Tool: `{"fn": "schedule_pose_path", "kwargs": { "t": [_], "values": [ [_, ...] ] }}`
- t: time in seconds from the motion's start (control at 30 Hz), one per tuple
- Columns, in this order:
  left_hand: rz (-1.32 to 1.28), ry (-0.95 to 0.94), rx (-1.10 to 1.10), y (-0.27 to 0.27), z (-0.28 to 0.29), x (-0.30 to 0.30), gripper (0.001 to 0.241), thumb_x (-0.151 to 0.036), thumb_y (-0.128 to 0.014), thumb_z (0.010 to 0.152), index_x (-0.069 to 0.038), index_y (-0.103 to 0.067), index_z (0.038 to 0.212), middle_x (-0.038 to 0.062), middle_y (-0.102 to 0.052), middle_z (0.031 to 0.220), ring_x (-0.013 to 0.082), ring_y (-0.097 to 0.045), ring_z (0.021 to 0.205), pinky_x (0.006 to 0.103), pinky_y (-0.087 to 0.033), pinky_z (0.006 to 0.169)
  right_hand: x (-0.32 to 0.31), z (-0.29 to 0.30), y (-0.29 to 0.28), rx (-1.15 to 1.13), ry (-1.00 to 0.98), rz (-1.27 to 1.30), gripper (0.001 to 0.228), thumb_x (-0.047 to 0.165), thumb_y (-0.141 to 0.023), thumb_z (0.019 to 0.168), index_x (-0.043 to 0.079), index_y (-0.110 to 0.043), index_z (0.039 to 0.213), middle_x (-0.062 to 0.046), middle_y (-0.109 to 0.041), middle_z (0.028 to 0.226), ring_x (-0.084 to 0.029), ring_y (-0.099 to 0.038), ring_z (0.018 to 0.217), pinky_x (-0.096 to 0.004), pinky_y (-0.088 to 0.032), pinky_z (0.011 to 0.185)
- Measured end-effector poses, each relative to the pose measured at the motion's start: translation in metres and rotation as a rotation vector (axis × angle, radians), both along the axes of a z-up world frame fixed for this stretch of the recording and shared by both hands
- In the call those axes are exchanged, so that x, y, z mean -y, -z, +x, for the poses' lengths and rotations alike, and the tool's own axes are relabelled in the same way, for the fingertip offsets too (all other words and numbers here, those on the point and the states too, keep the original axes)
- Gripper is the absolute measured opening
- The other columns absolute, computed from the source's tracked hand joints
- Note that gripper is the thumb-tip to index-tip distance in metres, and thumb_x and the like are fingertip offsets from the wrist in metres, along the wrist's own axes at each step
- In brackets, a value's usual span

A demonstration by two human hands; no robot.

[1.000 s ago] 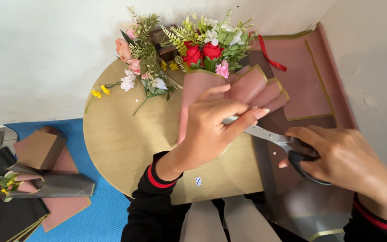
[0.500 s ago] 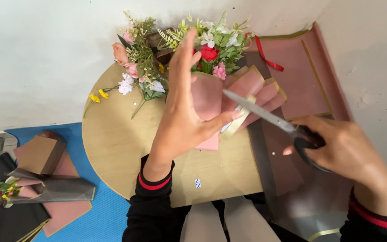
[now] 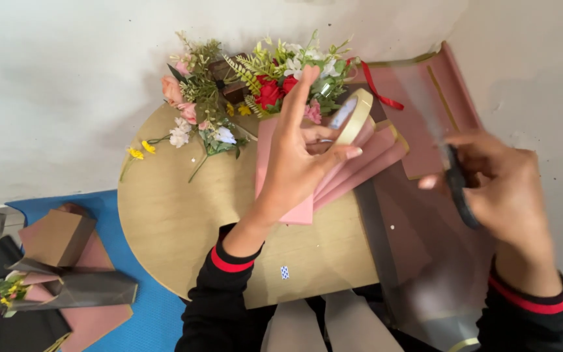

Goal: The person wraps a bouquet of artificial flowers in pink paper on a round table. They use scissors to cut a piece of clear tape and apply it to secure the wrapping. The person then uses a blue ribbon to tie the bouquet.

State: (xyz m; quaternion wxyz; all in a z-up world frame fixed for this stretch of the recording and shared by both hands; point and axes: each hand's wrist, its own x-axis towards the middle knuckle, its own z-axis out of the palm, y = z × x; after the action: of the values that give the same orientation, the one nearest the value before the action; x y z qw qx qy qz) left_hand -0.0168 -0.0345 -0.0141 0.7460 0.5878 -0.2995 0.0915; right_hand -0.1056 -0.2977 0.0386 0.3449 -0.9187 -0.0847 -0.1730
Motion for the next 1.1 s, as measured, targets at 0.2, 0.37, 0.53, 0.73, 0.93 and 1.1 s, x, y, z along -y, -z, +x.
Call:
{"fn": "schedule_pose_path", "kwargs": {
  "t": [0.2, 0.37, 0.53, 0.73, 0.93, 1.1],
  "values": [
    [0.096, -0.074, 0.105, -0.01, -0.029, 0.002, 0.113, -0.001, -0.09, 0.092, -0.031, -0.012, 0.167, 0.012, -0.02, 0.178, 0.0143, -0.072, 0.087, 0.0207, -0.071, 0.082, -0.022, 0.041, 0.021, 0.389, -0.31, 0.45, 0.053, -0.007, -0.082, 0.09, 0.008, -0.046, 0.126, -0.018, -0.065, 0.105, -0.033, -0.075, 0.116, -0.028, -0.061, 0.073],
    [0.188, -0.134, 0.12, -0.015, -0.044, 0.003, 0.1, -0.004, -0.084, 0.098, -0.024, -0.014, 0.166, 0.01, -0.025, 0.177, 0.0145, -0.074, 0.092, 0.0177, -0.063, 0.071, -0.052, 0.049, 0.016, 0.393, -0.29, 0.516, 0.049, -0.006, -0.082, 0.089, 0.007, -0.048, 0.122, -0.022, -0.067, 0.107, -0.028, -0.072, 0.097, -0.029, -0.059, 0.072],
    [0.205, -0.198, 0.283, -0.005, -0.039, 0.001, 0.104, -0.003, -0.083, 0.104, -0.031, -0.008, 0.169, 0.012, -0.023, 0.179, 0.0143, -0.072, 0.087, 0.021, -0.07, 0.076, -0.065, 0.049, 0.016, 0.334, -0.232, 0.584, 0.042, -0.01, -0.078, 0.092, 0.006, -0.051, 0.12, -0.019, -0.07, 0.099, -0.027, -0.076, 0.099, -0.029, -0.06, 0.081],
    [0.299, -0.231, 0.374, -0.007, -0.039, 0.003, 0.088, -0.008, -0.077, 0.111, -0.019, -0.012, 0.17, 0.009, -0.023, 0.178, 0.0275, -0.053, 0.159, 0.0244, -0.072, 0.105, -0.065, 0.048, 0.004, 0.327, -0.238, 0.483, 0.037, -0.01, -0.076, 0.096, -0.001, -0.05, 0.121, -0.018, -0.068, 0.098, -0.029, -0.076, 0.095, -0.039, -0.068, 0.094],
    [0.247, -0.234, 0.441, -0.003, -0.038, 0.007, 0.088, 0.005, -0.073, 0.113, -0.024, -0.013, 0.17, 0.011, -0.027, 0.177, 0.0306, -0.035, 0.17, 0.0263, -0.072, 0.107, -0.072, 0.05, 0.01, 0.301, -0.105, 0.464, 0.04, -0.005, -0.079, 0.097, 0.003, -0.051, 0.123, -0.013, -0.068, 0.098, -0.021, -0.075, 0.093, -0.024, -0.057, 0.078],
    [0.365, -0.32, 0.409, 0.002, -0.027, 0.008, 0.099, 0.005, -0.079, 0.106, -0.024, -0.009, 0.17, 0.005, -0.028, 0.178, 0.0221, -0.06, 0.154, 0.0202, -0.071, 0.095, -0.079, 0.055, 0.015, 0.346, -0.131, 0.382, 0.038, -0.009, -0.066, 0.098, 0.005, -0.037, 0.118, -0.018, -0.07, 0.094, -0.017, -0.059, 0.069, -0.025, -0.042, 0.06]
  ]
}}
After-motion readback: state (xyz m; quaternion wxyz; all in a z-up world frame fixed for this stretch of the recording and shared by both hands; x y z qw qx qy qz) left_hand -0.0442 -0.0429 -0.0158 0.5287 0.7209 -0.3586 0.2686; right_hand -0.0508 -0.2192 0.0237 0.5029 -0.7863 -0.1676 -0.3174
